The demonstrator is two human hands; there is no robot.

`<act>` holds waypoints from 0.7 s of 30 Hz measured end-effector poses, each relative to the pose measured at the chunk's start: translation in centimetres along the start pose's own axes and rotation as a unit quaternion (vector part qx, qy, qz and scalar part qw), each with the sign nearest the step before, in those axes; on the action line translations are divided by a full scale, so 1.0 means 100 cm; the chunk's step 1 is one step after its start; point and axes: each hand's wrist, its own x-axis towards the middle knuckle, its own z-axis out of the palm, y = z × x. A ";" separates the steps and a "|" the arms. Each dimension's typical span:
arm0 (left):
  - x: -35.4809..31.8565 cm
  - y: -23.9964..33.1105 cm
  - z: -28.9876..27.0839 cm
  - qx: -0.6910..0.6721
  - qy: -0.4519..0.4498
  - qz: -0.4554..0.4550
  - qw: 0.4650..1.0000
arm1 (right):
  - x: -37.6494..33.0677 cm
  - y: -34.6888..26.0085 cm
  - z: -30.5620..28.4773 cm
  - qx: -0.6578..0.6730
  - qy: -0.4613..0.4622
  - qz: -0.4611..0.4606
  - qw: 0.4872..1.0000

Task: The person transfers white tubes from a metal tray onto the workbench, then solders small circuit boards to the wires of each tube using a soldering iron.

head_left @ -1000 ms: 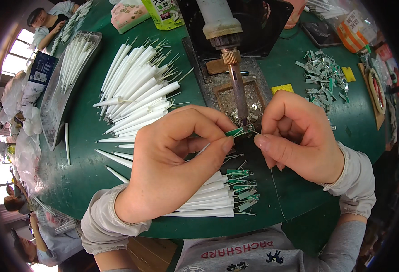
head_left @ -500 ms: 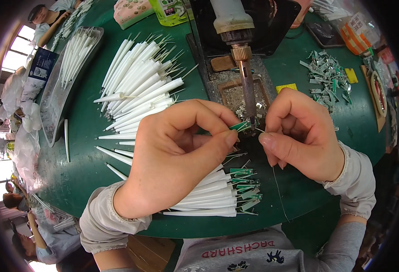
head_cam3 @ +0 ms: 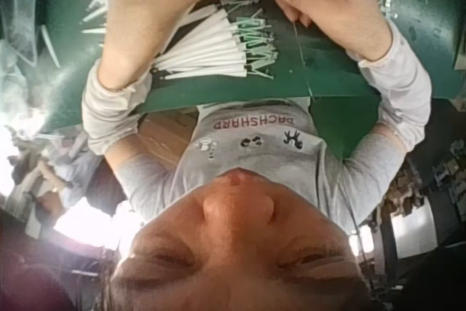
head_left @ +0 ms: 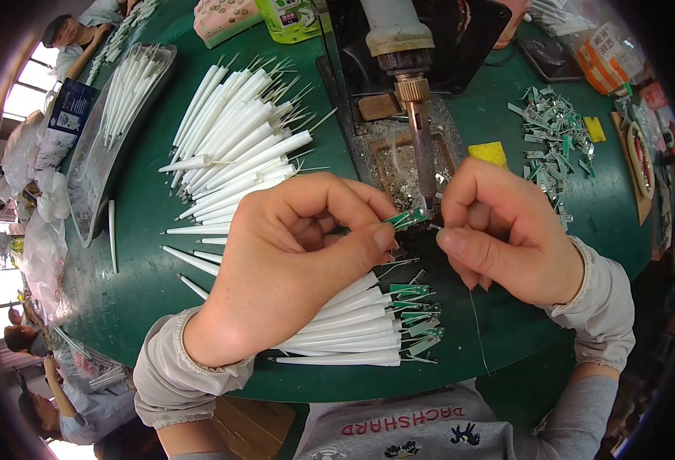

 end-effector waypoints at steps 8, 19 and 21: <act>-0.002 0.000 0.003 0.038 -0.011 -0.001 0.999 | -0.003 -0.014 -0.029 -0.195 0.099 -0.027 0.975; -0.001 0.001 -0.001 0.045 -0.014 -0.014 0.999 | -0.004 -0.004 -0.077 -0.622 0.263 -0.155 0.721; -0.005 0.002 0.001 0.060 -0.007 -0.013 0.998 | -0.009 -0.005 -0.077 -0.632 0.240 -0.131 0.726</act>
